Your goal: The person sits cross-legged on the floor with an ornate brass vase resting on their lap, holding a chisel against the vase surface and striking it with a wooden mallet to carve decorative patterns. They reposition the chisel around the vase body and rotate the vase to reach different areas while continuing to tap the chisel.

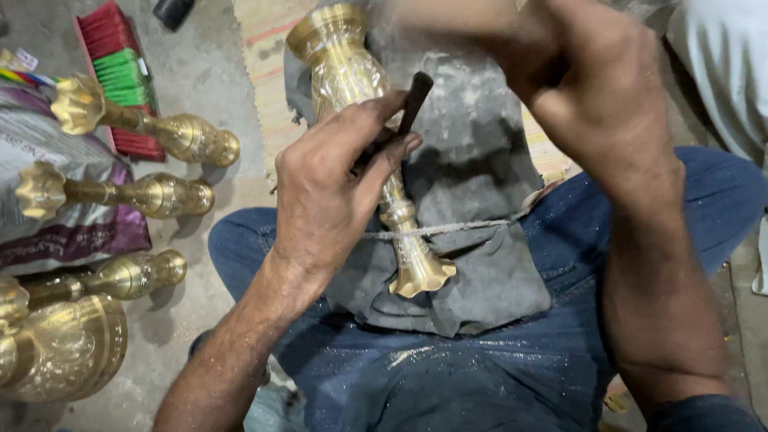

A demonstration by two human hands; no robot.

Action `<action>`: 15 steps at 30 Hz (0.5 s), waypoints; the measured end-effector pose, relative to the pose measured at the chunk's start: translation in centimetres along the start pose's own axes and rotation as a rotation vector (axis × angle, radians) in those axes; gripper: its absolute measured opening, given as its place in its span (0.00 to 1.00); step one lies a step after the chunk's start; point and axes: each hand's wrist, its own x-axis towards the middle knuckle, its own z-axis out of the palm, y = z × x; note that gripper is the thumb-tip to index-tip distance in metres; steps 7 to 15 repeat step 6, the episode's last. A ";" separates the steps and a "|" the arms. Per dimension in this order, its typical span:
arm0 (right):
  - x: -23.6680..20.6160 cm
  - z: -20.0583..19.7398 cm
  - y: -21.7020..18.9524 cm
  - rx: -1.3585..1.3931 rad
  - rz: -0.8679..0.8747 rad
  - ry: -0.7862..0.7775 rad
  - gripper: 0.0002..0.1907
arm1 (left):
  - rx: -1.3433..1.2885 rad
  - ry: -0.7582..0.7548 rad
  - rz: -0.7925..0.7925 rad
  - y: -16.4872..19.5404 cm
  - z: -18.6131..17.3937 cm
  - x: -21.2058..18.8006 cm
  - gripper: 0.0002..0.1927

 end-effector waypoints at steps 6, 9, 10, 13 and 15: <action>1.2 -0.8 -2.2 0.058 0.091 -0.019 0.15 | -0.019 -0.007 -0.029 -0.6 0.2 -0.3 0.19; 1.2 -0.8 -2.2 0.058 0.091 -0.019 0.15 | -0.019 -0.007 -0.029 -0.6 0.2 -0.3 0.19; 1.2 -0.8 -2.2 0.058 0.091 -0.019 0.15 | -0.019 -0.007 -0.029 -0.6 0.2 -0.3 0.19; 1.2 -0.8 -2.2 0.058 0.091 -0.019 0.15 | -0.019 -0.007 -0.029 -0.6 0.2 -0.3 0.19; 1.2 -0.8 -2.2 0.058 0.091 -0.019 0.15 | -0.019 -0.007 -0.029 -0.6 0.2 -0.3 0.19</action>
